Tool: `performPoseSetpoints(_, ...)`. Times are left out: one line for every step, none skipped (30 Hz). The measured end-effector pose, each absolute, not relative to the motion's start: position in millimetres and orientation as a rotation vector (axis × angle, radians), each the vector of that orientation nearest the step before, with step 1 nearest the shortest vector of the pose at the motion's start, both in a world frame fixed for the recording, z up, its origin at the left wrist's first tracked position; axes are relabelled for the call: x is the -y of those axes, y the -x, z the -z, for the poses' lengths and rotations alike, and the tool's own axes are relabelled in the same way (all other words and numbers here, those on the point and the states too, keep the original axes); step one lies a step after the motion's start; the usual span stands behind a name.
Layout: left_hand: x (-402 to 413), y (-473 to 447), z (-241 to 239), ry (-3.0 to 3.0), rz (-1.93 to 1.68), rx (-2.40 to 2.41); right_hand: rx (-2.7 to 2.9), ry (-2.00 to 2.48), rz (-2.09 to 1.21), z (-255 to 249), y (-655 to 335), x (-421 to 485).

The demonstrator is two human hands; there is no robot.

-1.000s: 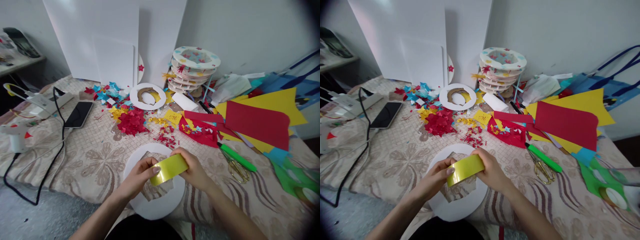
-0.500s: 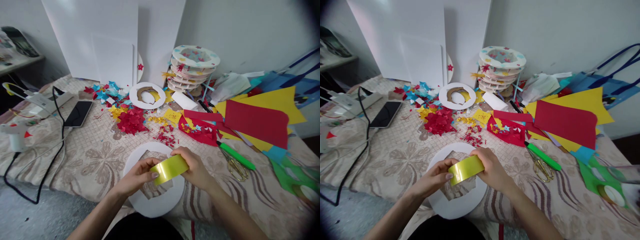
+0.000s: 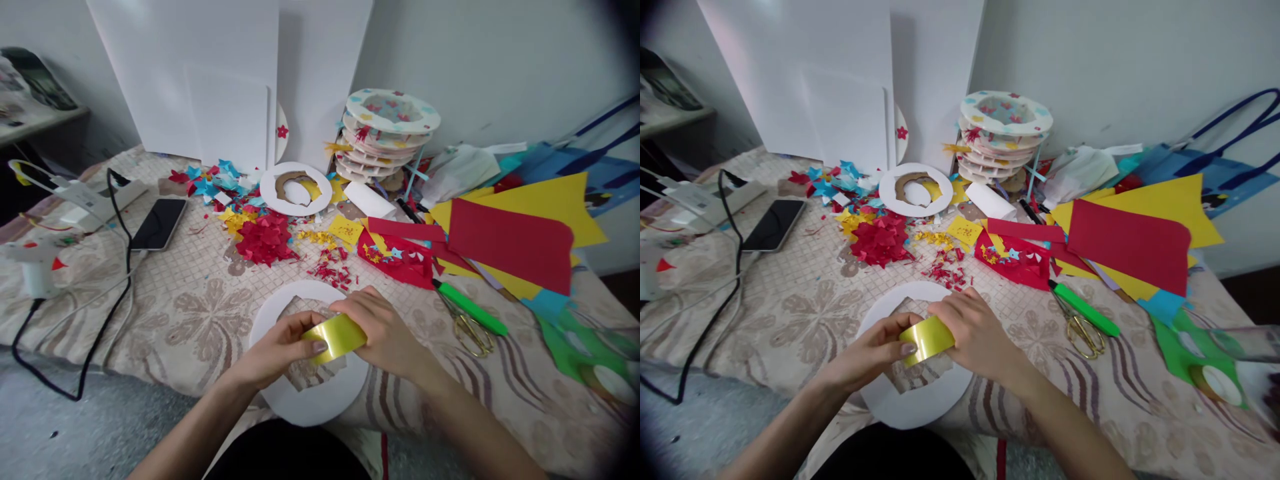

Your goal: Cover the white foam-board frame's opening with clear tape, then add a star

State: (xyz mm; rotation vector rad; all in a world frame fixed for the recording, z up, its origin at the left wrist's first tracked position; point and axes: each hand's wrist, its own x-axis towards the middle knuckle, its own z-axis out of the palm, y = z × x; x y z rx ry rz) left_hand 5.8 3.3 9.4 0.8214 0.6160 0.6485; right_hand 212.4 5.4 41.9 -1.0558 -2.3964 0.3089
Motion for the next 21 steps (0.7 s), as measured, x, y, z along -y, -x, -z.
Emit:
performPoseSetpoints(-3, -4, -9, -0.802, -0.647, -0.592, 2.39, 1.056, -0.323, -43, -212, -5)
performPoseSetpoints(-3, -2, -8, -0.784, -0.641, -0.561, 2.38, 1.055, -0.34, -43, -212, -6)
performPoseSetpoints(-2, 0, -6, -0.771, -0.63, -0.525, 2.37, 1.054, -0.356, -44, -213, -6)
performPoseSetpoints(-2, 2, -5, -0.764, -0.617, -0.489, 2.363, 1.052, -0.367, -45, -213, -6)
performPoseSetpoints(-2, 3, -5, -0.763, -0.607, -0.459, 2.36, 1.052, -0.372, -46, -213, -6)
performPoseSetpoints(-2, 5, -4, -0.765, -0.598, -0.437, 2.361, 1.053, -0.372, -47, -212, -5)
performPoseSetpoints(-2, 6, -4, -0.768, -0.591, -0.425, 2.363, 1.057, -0.369, -48, -212, -5)
performPoseSetpoints(-2, 6, -4, -0.765, -0.588, -0.426, 2.365, 1.061, -0.36, -48, -211, -5)
performPoseSetpoints(-2, 6, -5, -0.761, -0.587, -0.439, 2.37, 1.066, -0.349, -49, -210, -5)
performPoseSetpoints(-3, 5, -6, -0.759, -0.585, -0.463, 2.381, 1.068, -0.336, -49, -208, -4)
performPoseSetpoints(-3, 4, -6, -0.761, -0.581, -0.495, 2.398, 1.065, -0.323, -48, -207, -4)
performPoseSetpoints(-4, 3, -7, -0.769, -0.578, -0.531, 2.419, 1.055, -0.31, -47, -205, -4)
performPoseSetpoints(-4, 1, -7, -0.781, -0.578, -0.564, 2.435, 1.044, -0.299, -46, -204, -4)
performPoseSetpoints(-4, 0, -7, -0.794, -0.581, -0.59, 2.439, 1.034, -0.292, -45, -203, -5)
performPoseSetpoints(-5, 0, -6, -0.805, -0.591, -0.609, 2.426, 1.026, -0.29, -43, -204, -5)
performPoseSetpoints(-5, -1, -5, -0.81, -0.611, -0.62, 2.39, 1.023, -0.295, -42, -205, -5)
performPoseSetpoints(-4, 0, -4, -0.809, -0.634, -0.623, 2.334, 1.031, -0.316, -39, -206, -6)
performPoseSetpoints(-4, 0, -3, -0.802, -0.655, -0.621, 2.261, 1.054, -0.364, -37, -208, -6)
performPoseSetpoints(-3, 1, -2, -0.79, -0.67, -0.615, 2.173, 1.089, -0.447, -33, -211, -6)
performPoseSetpoints(-2, 2, -1, -0.775, -0.677, -0.607, 2.074, 1.129, -0.564, -30, -212, -5)
performPoseSetpoints(-2, 3, 1, -0.76, -0.678, -0.597, 1.969, 1.164, -0.702, -26, -214, -4)
